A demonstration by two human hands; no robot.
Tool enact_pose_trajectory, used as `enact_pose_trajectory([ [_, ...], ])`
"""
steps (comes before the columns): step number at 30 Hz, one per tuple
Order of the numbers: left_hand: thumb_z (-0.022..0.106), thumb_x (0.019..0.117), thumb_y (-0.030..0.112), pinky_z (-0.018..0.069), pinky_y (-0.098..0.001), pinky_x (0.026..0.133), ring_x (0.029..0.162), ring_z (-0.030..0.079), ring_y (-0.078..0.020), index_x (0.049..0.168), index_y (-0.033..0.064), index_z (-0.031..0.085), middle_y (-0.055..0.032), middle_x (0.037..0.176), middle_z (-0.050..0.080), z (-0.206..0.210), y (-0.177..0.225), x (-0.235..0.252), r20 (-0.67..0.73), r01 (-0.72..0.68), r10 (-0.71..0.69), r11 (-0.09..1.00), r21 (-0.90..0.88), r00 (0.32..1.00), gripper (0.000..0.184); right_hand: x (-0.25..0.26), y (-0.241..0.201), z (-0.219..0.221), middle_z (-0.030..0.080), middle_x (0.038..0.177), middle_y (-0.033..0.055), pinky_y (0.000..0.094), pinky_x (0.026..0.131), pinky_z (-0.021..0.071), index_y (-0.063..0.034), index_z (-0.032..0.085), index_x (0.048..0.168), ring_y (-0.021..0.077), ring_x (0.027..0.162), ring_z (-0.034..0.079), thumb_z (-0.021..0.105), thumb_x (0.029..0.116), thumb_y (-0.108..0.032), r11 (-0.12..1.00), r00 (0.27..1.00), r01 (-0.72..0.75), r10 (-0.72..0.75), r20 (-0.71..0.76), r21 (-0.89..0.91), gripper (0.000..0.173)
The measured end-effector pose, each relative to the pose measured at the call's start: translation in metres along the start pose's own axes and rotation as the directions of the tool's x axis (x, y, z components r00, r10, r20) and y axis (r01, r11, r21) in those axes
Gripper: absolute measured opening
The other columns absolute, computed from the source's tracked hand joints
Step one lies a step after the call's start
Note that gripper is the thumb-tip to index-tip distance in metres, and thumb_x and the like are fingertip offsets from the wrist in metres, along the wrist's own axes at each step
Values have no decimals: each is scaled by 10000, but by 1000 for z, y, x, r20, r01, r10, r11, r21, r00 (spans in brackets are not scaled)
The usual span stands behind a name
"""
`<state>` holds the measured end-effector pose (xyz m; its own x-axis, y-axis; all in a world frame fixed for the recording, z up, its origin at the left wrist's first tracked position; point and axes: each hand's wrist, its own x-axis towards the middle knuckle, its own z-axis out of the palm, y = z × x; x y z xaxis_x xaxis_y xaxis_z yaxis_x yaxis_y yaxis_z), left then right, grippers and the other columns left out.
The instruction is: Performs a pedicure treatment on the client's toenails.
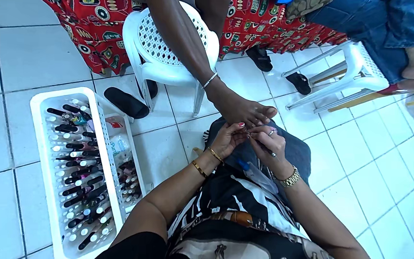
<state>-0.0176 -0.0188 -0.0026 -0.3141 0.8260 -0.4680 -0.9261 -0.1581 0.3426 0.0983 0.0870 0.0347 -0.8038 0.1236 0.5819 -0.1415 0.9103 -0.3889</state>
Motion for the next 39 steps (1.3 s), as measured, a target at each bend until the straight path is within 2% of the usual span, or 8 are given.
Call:
enact_pose_trajectory([
  [2,565,1016,95,598,-281,692,693,675,-128,1144,144,515,-21,821,649,0,1,-2,6,5,-5,1000,5,1000,146,-2,-1,-3,701,912,170,259,694,553,4,635,740,193,828,683,630,901,-31,1000,1000,11,-10,25,-6,165],
  [7,564,1012,94,597,-278,708,718,680,-131,1151,148,518,-21,844,653,0,1,-1,-4,10,-10,1000,10,1000,156,0,-4,-5,710,930,156,224,786,562,9,631,758,154,899,694,641,895,-42,995,998,-65,65,7,79,147],
  [13,535,1026,100,597,-285,699,708,676,-134,1159,151,507,-25,843,650,-1,1,-3,18,2,-2,1000,14,1000,146,-6,-2,-3,694,903,163,225,760,551,9,616,731,163,873,682,633,889,-41,994,997,-78,77,10,82,167],
  [17,533,1020,94,596,-282,702,702,674,-128,1124,154,514,-15,819,645,-1,1,-2,13,-1,1,1000,2,1000,122,0,-5,-6,713,941,137,212,848,559,22,655,793,118,941,694,663,882,-45,967,985,-169,171,2,191,111],
  [23,530,1023,92,605,-298,709,710,685,-144,1172,145,507,-35,840,656,-2,2,-1,28,7,-7,1000,-3,1000,159,-6,-1,-1,704,915,141,219,805,559,11,620,758,133,903,687,656,892,-39,977,990,-133,140,-29,166,147],
  [28,529,1013,90,599,-284,709,716,678,-130,1124,152,519,-22,832,649,-2,1,0,17,-7,7,1000,0,1000,127,-4,-2,3,723,962,115,219,863,568,22,666,813,101,960,697,673,880,-29,943,973,-207,227,-51,260,84],
  [35,515,1022,95,597,-295,723,728,680,-141,1099,146,524,-23,822,649,-4,2,1,34,-15,16,1000,-16,999,94,-6,-4,4,728,939,107,218,836,574,15,664,784,95,935,702,666,875,-37,942,970,-215,237,-55,257,105],
  [39,516,1027,90,602,-288,724,735,690,-137,1158,147,506,-32,858,661,-3,2,0,21,-20,21,1000,-16,1000,143,-5,-2,11,724,953,120,212,840,570,30,682,812,97,929,698,688,874,-37,944,964,-222,250,-90,245,91],
])
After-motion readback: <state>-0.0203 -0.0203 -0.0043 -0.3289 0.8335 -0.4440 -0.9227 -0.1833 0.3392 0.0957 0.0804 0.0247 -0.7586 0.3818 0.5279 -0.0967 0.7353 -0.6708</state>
